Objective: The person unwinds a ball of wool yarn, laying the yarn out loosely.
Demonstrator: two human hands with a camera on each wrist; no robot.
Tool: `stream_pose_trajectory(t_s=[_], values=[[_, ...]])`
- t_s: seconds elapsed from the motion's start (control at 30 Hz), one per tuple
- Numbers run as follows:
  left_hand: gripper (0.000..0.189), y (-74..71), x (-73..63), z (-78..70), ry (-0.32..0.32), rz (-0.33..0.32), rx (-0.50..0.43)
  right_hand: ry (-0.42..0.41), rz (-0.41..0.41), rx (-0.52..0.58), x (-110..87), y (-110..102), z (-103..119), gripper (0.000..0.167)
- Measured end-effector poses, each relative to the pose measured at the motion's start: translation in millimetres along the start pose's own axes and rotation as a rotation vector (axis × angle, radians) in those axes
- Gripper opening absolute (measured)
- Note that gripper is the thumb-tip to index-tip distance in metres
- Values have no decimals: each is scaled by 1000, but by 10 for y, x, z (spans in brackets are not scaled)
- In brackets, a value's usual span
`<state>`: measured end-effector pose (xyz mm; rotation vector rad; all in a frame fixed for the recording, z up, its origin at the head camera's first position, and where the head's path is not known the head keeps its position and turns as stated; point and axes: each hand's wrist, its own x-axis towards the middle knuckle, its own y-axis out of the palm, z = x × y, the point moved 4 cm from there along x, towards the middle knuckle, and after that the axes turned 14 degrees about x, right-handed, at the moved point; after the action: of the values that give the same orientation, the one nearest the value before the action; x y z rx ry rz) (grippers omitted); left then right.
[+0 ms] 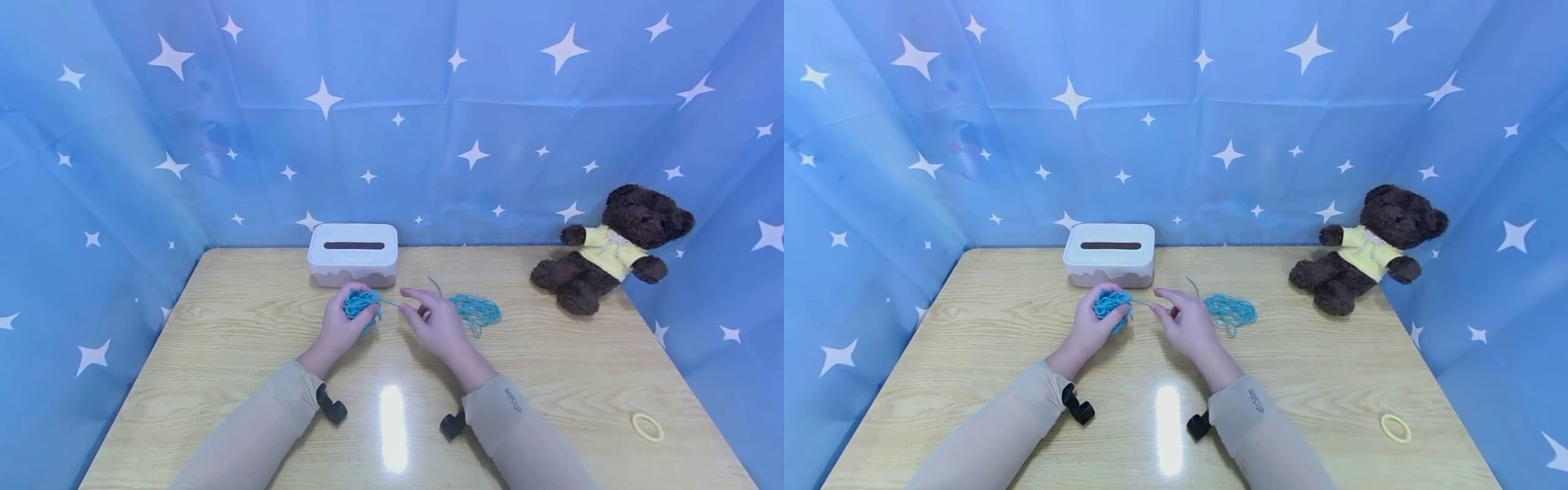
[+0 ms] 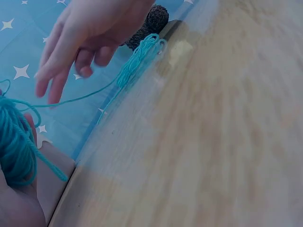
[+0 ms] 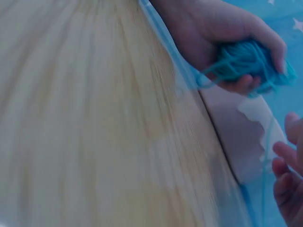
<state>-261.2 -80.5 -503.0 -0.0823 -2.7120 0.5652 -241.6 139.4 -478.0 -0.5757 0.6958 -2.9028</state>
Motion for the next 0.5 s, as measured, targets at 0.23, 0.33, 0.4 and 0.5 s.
stream_pose_trajectory(t_s=[0.23, 0.33, 0.4, 0.5], values=[[31, 3, -9, -5, 18, 7, 0, 36, 18, 40, 58, 214, 32, 33], [31, 3, -8, -9, 18, 8, -6, 5, 7, 18, 60, 222, 18, 26], [31, 2, -6, -9, 15, 7, -10, -14, -7, 14, 57, 201, 7, 20], [31, 7, -4, -5, 9, 7, -10, -50, -42, 4, 56, 132, -15, 14]])
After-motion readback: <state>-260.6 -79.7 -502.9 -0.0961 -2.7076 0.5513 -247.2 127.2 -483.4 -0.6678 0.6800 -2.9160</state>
